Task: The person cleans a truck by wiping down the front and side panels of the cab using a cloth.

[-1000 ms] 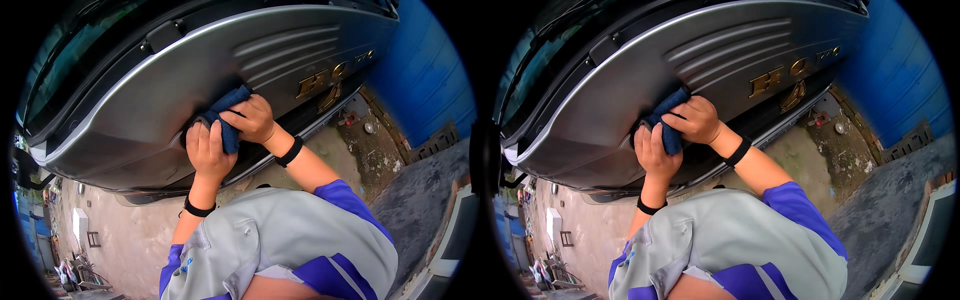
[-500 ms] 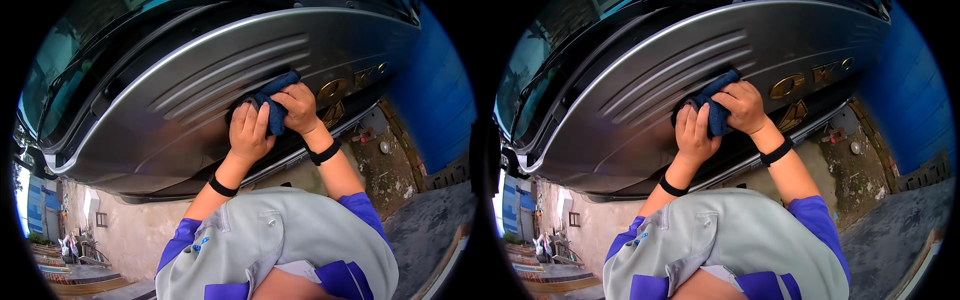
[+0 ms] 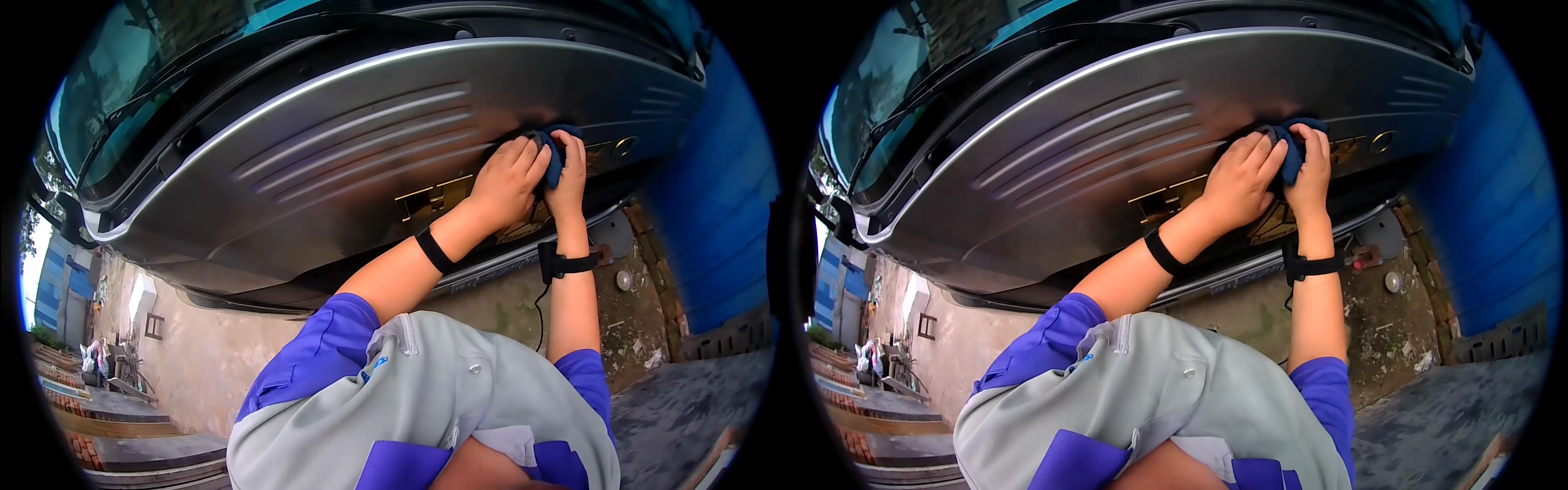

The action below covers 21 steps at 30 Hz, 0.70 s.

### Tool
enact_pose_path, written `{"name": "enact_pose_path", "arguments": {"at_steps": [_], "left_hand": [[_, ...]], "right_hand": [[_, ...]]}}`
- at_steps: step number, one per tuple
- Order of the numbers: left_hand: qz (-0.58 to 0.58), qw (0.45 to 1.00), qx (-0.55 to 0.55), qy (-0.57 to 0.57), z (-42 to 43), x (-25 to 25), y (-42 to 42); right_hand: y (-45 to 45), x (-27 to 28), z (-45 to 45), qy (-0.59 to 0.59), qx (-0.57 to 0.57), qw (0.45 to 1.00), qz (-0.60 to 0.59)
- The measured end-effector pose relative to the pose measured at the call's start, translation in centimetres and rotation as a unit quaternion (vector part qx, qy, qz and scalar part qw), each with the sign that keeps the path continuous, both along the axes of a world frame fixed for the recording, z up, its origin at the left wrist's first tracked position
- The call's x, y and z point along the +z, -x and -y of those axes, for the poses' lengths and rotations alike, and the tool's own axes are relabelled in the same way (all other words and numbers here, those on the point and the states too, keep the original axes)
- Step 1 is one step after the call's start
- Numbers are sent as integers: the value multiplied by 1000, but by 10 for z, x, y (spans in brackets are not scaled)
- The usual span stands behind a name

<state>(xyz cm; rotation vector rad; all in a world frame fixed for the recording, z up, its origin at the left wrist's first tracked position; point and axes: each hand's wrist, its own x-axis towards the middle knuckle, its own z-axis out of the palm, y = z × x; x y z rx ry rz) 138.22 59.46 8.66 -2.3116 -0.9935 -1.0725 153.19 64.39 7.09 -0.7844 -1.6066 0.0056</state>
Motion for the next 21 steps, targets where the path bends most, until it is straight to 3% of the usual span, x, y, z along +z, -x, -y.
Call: {"name": "enact_pose_path", "arguments": {"at_steps": [4, 7, 13, 18, 21], "left_hand": [[12, 999, 21, -31, 18, 8, 18], [68, 993, 55, -77, 55, 19, 62], [62, 977, 148, -143, 125, 15, 162], [50, 936, 257, -234, 181, -2, 245], [66, 932, 275, -226, 200, -16, 276]], "right_hand": [[20, 14, 24, -14, 9, 1000, -6], [75, 42, 60, -42, 50, 998, -1], [180, 46, 120, -130, 36, 988, 70], [263, 47, 168, -178, 128, 972, 84], [295, 45, 186, -183, 159, 968, 58]]}}
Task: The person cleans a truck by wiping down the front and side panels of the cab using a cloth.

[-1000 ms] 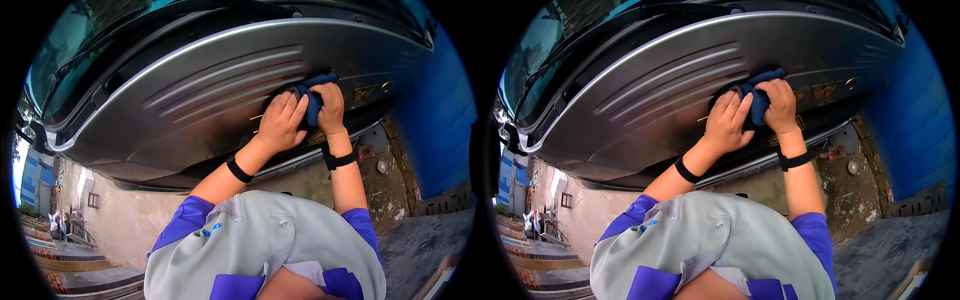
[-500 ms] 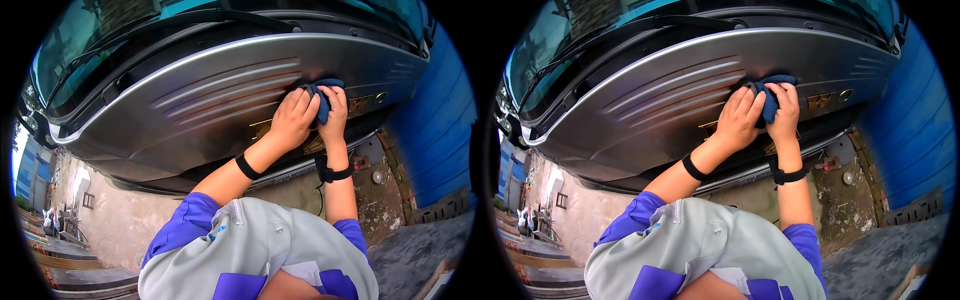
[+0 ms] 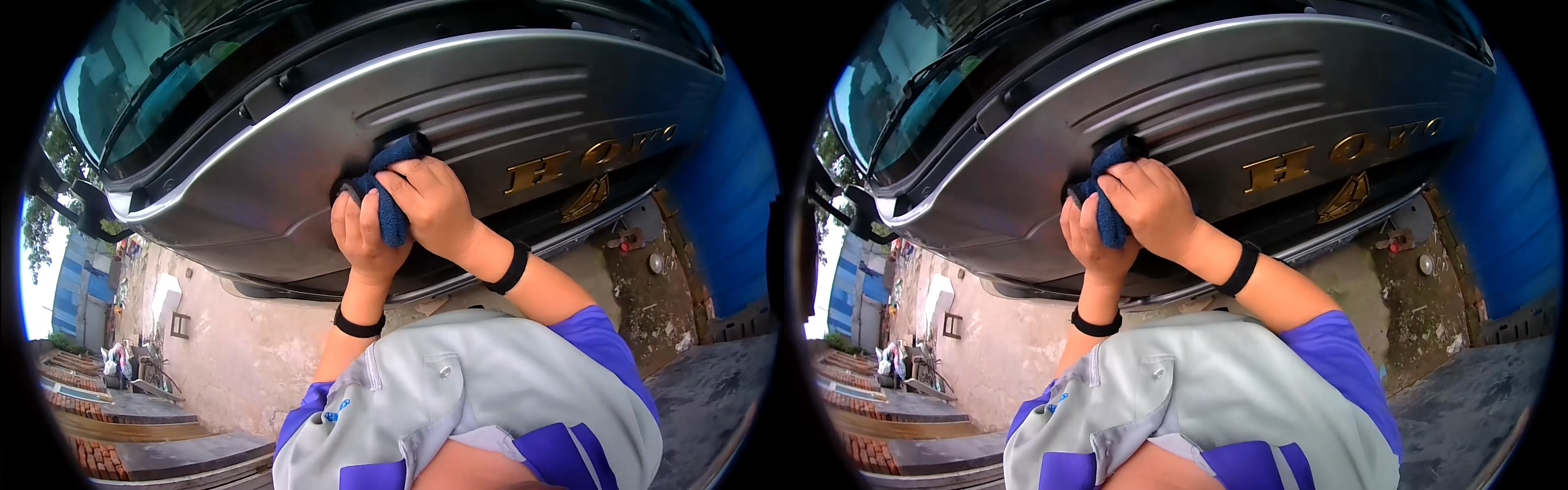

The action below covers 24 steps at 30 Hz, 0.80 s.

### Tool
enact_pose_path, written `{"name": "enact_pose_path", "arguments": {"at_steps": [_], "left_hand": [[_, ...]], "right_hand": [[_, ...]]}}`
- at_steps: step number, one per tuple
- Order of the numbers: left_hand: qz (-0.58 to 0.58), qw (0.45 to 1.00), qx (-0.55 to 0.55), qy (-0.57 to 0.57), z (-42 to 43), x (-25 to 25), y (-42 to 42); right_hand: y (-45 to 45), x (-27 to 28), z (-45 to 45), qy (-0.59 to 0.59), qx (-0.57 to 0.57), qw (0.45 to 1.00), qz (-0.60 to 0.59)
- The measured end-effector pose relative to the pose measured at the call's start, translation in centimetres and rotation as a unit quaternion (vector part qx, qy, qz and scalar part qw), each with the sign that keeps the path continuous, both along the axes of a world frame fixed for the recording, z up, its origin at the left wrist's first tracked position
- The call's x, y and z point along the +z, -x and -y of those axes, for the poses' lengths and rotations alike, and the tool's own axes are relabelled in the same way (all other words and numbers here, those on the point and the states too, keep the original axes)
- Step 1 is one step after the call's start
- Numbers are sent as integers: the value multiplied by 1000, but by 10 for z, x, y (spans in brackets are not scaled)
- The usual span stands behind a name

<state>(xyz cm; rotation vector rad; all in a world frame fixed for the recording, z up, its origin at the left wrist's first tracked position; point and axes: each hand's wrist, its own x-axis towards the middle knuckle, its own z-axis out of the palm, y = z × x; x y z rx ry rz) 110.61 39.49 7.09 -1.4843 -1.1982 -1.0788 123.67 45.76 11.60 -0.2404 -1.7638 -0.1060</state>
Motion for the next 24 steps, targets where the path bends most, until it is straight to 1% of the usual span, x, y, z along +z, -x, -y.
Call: {"name": "enact_pose_path", "arguments": {"at_steps": [2, 5, 8, 10, 12, 15, 18, 19, 20, 22, 24], "left_hand": [[20, 999, -49, 9, 5, 3, 3], [26, 998, -58, 6, 1, -1, -2], [-12, 996, -91, 11, -17, 3, -17], [-38, 991, -114, 53, -29, 8, -29], [-52, 989, -126, 65, -44, 14, -46], [-73, 982, -142, 96, -62, 23, -73], [-100, 970, -172, 139, -85, 28, -103], [-99, 963, -197, 156, -95, 30, -116], [-101, 957, -201, 181, -102, 33, -130], [-107, 945, -221, 217, -120, 42, -160], [-99, 937, -250, 225, -137, 44, -184]], "right_hand": [[7, -2, -1, -13, 3, 1000, -8], [2, -12, -10, -26, -5, 1000, -4], [-19, -13, -27, -17, -27, 999, -14], [-40, -15, -41, -31, -68, 997, -21], [-62, -12, -54, -46, -84, 995, -28], [-92, -18, -70, -20, -134, 991, -22], [-126, -19, -89, -31, -218, 975, -45], [-135, -27, -103, -12, -232, 971, -52], [-147, -33, -112, 6, -259, 965, -45], [-168, -39, -127, 32, -283, 956, -69], [-188, -44, -137, 71, -305, 947, -70]]}}
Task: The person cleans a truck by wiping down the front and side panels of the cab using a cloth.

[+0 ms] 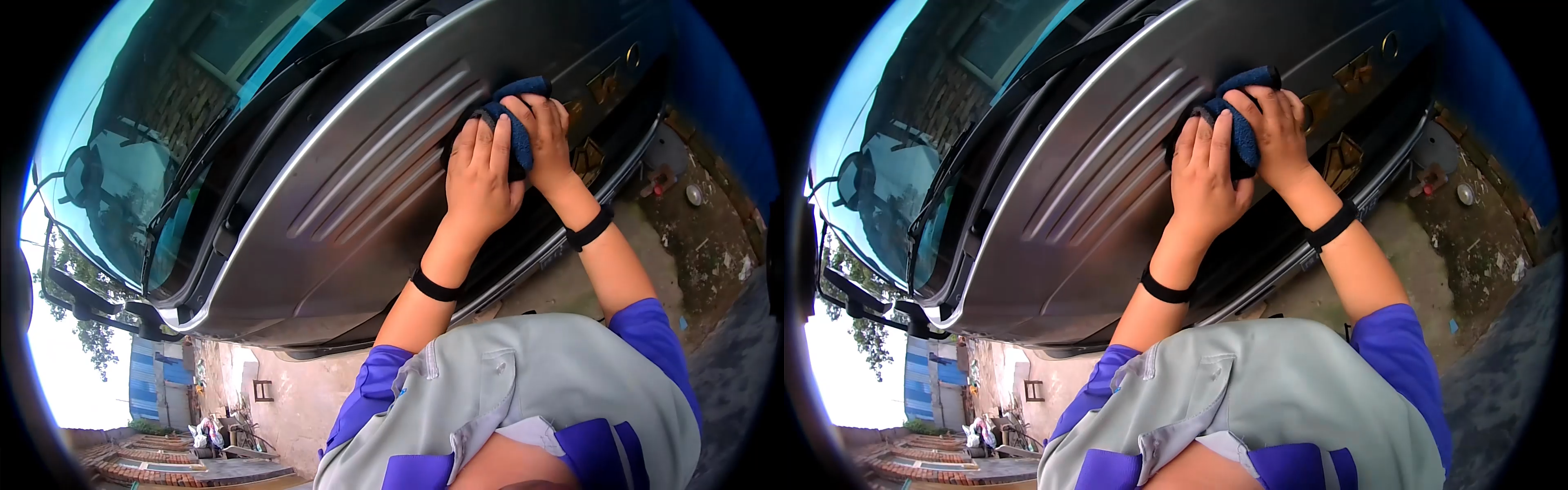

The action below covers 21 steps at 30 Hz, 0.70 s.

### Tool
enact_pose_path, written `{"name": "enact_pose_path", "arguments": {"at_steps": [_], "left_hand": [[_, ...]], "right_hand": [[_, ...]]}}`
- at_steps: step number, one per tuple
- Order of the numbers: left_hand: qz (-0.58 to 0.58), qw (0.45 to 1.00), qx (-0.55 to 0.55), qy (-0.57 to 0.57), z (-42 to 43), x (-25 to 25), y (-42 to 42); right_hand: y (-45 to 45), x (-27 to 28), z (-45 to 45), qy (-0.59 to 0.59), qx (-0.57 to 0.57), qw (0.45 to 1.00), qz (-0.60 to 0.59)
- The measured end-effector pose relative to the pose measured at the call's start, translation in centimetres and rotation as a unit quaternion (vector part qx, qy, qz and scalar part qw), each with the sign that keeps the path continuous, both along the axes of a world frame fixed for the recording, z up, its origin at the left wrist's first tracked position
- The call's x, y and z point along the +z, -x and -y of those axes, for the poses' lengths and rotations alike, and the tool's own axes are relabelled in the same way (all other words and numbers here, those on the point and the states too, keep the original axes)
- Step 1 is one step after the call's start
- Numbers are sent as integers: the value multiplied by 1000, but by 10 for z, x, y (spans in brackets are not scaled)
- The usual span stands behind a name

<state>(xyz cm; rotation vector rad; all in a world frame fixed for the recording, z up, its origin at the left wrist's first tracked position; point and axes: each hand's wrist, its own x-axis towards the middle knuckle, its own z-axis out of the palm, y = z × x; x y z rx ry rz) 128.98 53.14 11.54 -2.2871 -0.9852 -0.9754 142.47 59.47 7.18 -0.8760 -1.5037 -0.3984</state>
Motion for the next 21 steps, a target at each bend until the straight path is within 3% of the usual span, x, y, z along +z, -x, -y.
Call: {"name": "enact_pose_path", "arguments": {"at_steps": [3, 9, 21], "left_hand": [[1, 999, -17, 30, -12, 8, -23], [32, 999, -33, 29, -5, 13, -17], [111, 989, 78, -53, 96, 9, 112]], "right_hand": [[-20, -3, -1, 64, 38, 996, -45], [-21, 9, 18, 74, 103, 991, -43], [101, 42, 94, -10, 159, 984, 79]]}}
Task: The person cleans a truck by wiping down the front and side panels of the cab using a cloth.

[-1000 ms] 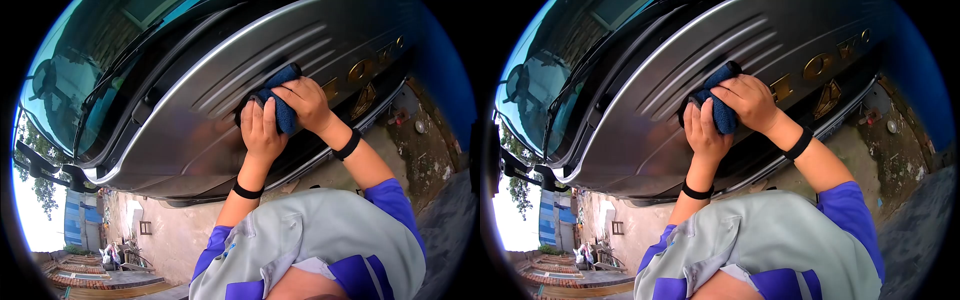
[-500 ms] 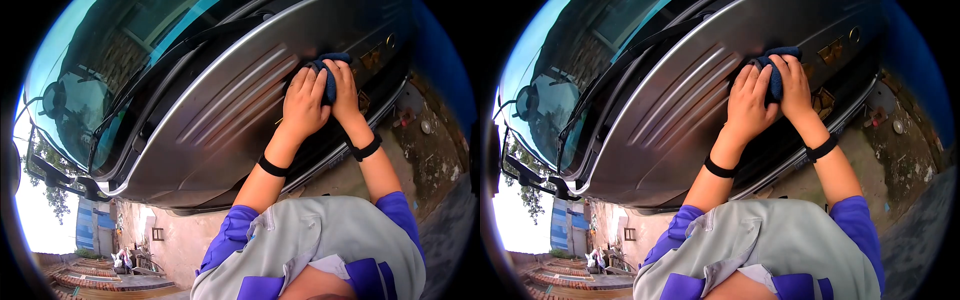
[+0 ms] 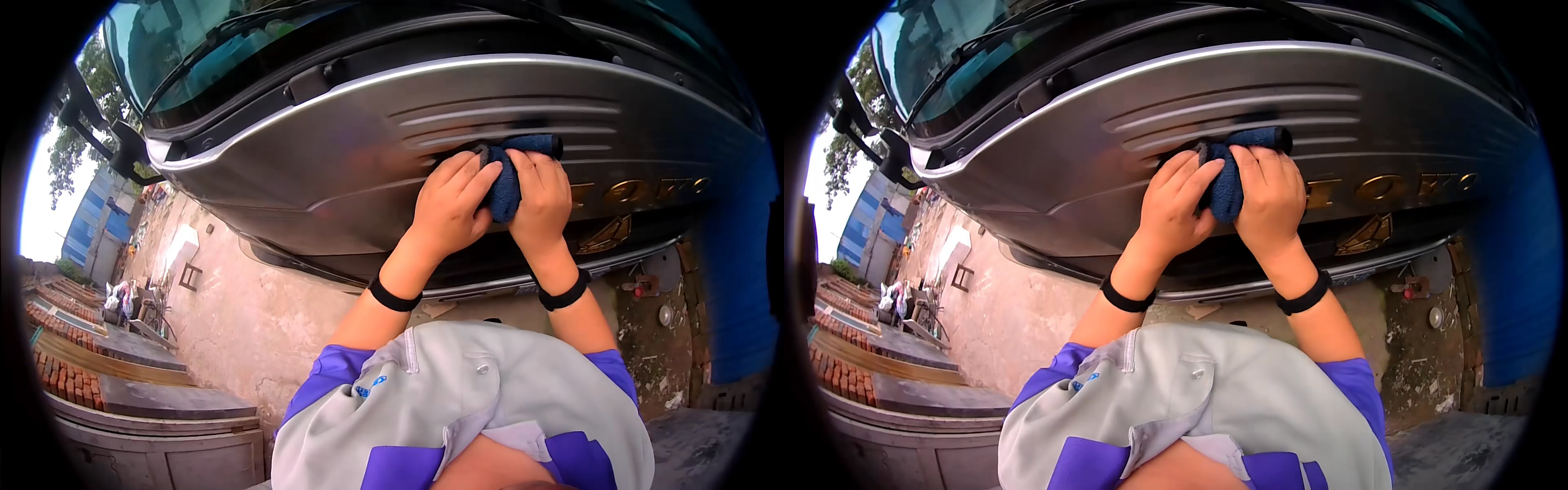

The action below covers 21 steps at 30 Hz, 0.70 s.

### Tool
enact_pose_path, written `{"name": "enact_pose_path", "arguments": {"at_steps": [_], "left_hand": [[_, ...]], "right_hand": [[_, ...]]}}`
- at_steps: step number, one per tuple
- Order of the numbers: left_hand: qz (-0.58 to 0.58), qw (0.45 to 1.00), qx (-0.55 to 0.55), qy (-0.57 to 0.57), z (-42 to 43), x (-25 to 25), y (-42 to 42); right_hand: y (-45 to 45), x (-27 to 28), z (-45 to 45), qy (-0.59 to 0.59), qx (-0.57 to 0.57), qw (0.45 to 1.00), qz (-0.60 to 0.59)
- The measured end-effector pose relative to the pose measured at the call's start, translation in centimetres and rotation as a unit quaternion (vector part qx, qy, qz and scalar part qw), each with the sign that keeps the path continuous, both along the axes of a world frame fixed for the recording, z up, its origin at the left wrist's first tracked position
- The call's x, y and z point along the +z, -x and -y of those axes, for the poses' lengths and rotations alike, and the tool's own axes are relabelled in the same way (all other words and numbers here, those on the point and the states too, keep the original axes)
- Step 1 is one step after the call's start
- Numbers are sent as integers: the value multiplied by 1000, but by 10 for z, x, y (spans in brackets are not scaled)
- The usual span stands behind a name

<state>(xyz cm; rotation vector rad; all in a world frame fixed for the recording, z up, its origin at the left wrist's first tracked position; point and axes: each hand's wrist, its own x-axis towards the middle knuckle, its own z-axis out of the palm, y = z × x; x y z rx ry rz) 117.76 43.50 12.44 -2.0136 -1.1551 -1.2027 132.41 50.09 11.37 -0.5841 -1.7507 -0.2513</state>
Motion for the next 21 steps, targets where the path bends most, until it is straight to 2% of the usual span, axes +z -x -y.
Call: {"name": "enact_pose_path", "arguments": {"at_steps": [8, 13, 16, 18, 21], "left_hand": [[46, 992, 68, -96, 48, -14, 59], [11, 996, 62, -68, 55, -58, 83], [21, 994, 72, -85, 44, -58, 74], [24, 994, 59, -88, 39, -52, 61], [-28, 999, 16, 7, 25, -32, 39]], "right_hand": [[69, 5, 42, -12, 56, 998, 42], [80, -2, 43, -47, 86, 994, 41], [75, -3, 35, -53, 110, 992, 43], [62, -6, 25, -48, 87, 994, 50], [32, -20, -1, -47, -7, 997, 62]]}}
